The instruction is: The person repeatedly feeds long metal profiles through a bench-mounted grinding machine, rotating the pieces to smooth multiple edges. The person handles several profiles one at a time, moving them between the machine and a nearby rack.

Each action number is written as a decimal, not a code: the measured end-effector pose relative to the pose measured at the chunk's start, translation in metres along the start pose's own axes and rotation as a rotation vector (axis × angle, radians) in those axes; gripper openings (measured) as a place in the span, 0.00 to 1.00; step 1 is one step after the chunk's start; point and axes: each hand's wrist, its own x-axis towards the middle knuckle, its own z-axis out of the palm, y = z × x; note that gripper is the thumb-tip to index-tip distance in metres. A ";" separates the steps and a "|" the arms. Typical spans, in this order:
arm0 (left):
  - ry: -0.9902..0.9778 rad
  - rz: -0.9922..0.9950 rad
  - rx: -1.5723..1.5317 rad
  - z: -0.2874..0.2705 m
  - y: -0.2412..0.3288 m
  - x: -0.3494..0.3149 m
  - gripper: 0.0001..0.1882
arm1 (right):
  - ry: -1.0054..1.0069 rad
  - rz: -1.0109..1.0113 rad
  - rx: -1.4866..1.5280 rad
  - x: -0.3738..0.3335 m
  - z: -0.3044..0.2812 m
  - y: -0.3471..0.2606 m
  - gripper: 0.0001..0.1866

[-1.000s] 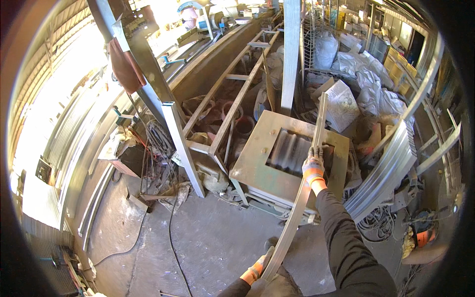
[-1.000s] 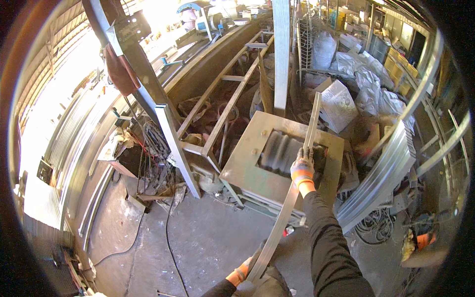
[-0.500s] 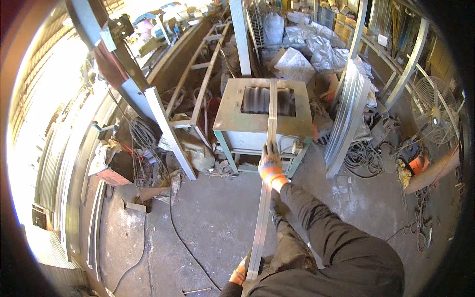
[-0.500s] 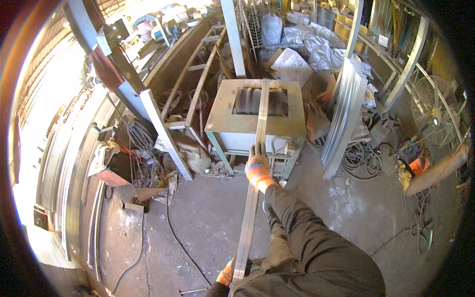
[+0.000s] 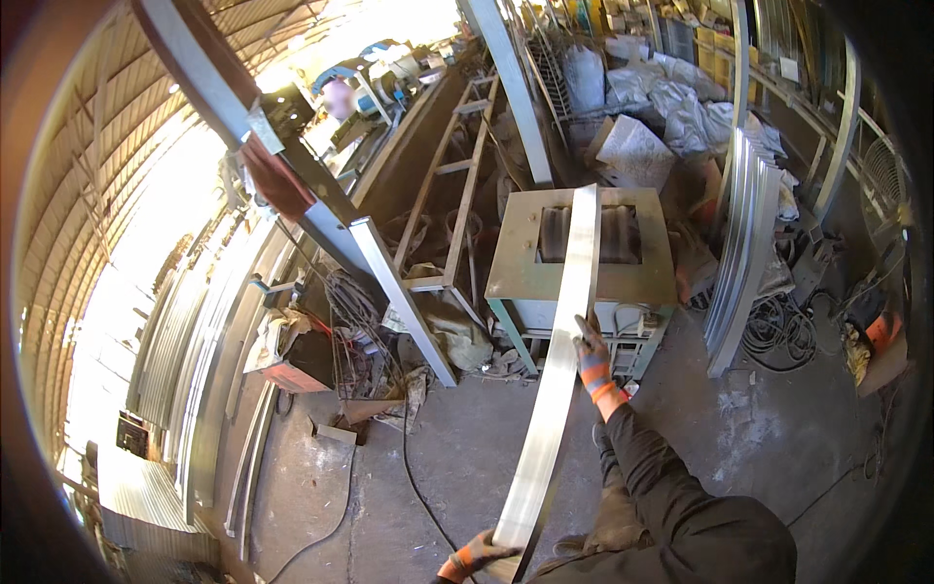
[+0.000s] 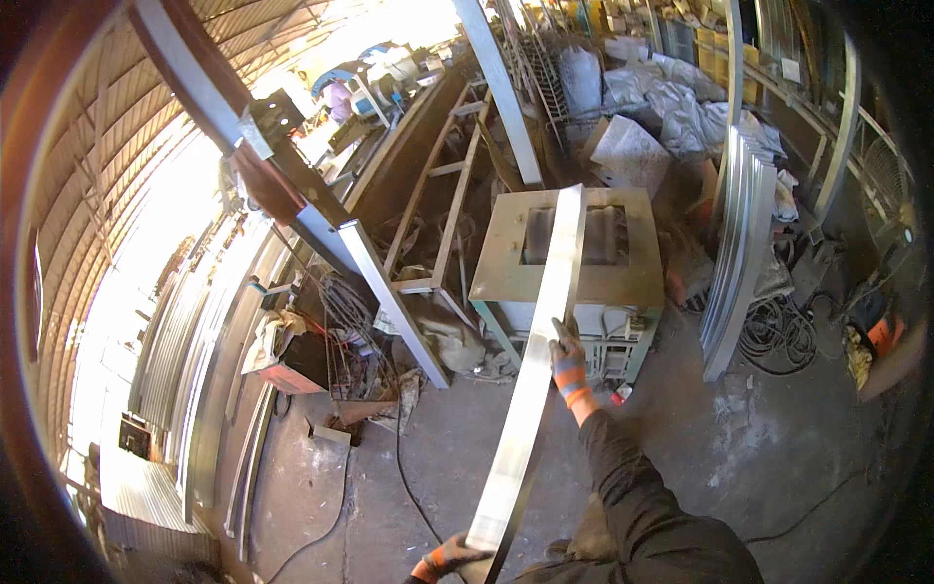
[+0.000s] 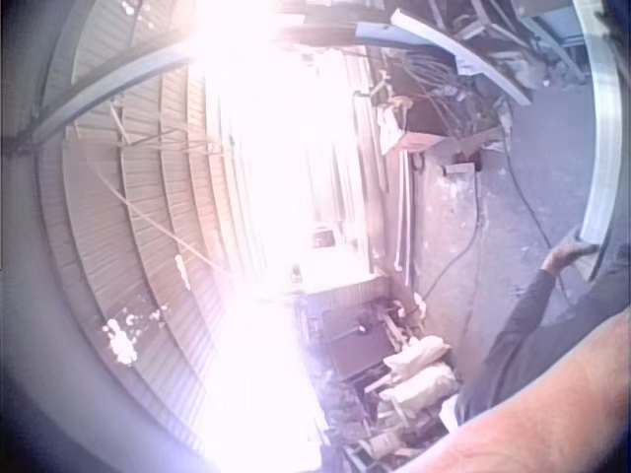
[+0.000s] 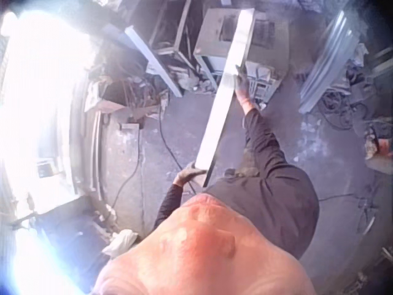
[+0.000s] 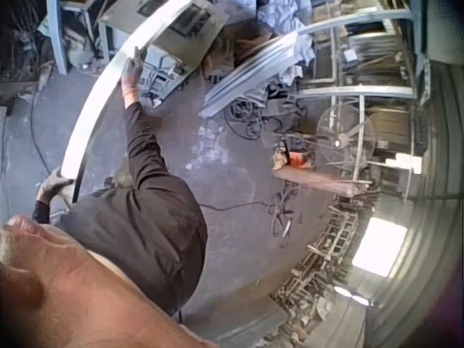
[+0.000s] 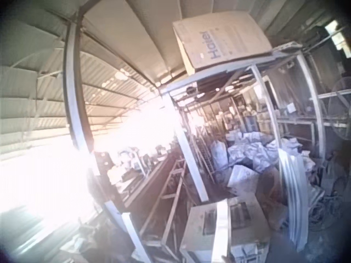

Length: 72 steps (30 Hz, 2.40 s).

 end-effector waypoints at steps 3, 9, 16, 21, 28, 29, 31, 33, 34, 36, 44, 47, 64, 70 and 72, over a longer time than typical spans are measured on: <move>0.190 0.076 0.211 0.002 0.097 0.055 0.39 | 0.007 -0.052 -0.596 0.108 0.014 0.031 0.26; 0.743 0.387 0.966 0.060 0.297 0.220 0.33 | -0.082 0.118 -0.916 0.346 0.057 0.073 0.54; 0.790 0.527 1.069 0.080 0.427 0.389 0.29 | -0.232 0.114 -1.345 0.563 0.057 0.150 0.35; 0.837 0.541 1.111 0.063 0.469 0.449 0.29 | -0.287 0.047 -1.445 0.625 0.025 0.165 0.39; 0.813 0.473 1.072 0.064 0.466 0.455 0.28 | -0.182 0.107 -1.331 0.617 0.045 0.176 0.44; 0.804 0.476 1.027 0.068 0.458 0.448 0.28 | -0.208 0.152 -1.393 0.606 0.045 0.178 0.44; 0.812 0.492 0.962 0.081 0.434 0.431 0.28 | -0.196 0.174 -1.173 0.578 0.044 0.175 0.43; 0.816 0.483 0.943 0.087 0.407 0.408 0.28 | -0.149 0.056 -1.320 0.548 0.046 0.161 0.43; 0.820 0.483 0.949 0.089 0.391 0.394 0.29 | -0.175 0.099 -1.317 0.526 0.048 0.151 0.43; 0.827 0.486 0.960 0.093 0.359 0.365 0.29 | -0.158 0.068 -1.171 0.479 0.046 0.128 0.42; 0.833 0.473 0.956 0.106 0.173 0.232 0.32 | -0.290 0.068 -1.415 0.266 0.043 0.079 0.45; 0.841 0.455 0.964 0.108 0.087 0.180 0.32 | -0.240 0.065 -1.209 0.165 0.046 0.055 0.44; 0.672 0.498 0.909 0.080 -0.127 -0.058 0.50 | -0.017 -0.088 -0.404 -0.119 0.016 -0.023 0.43; 0.159 0.173 -0.168 -0.014 -0.050 0.022 0.37 | 0.087 0.281 0.207 -0.048 0.005 0.024 0.38; 0.223 0.061 0.027 -0.015 -0.009 0.058 0.28 | 0.095 0.443 0.218 -0.008 -0.002 0.045 0.34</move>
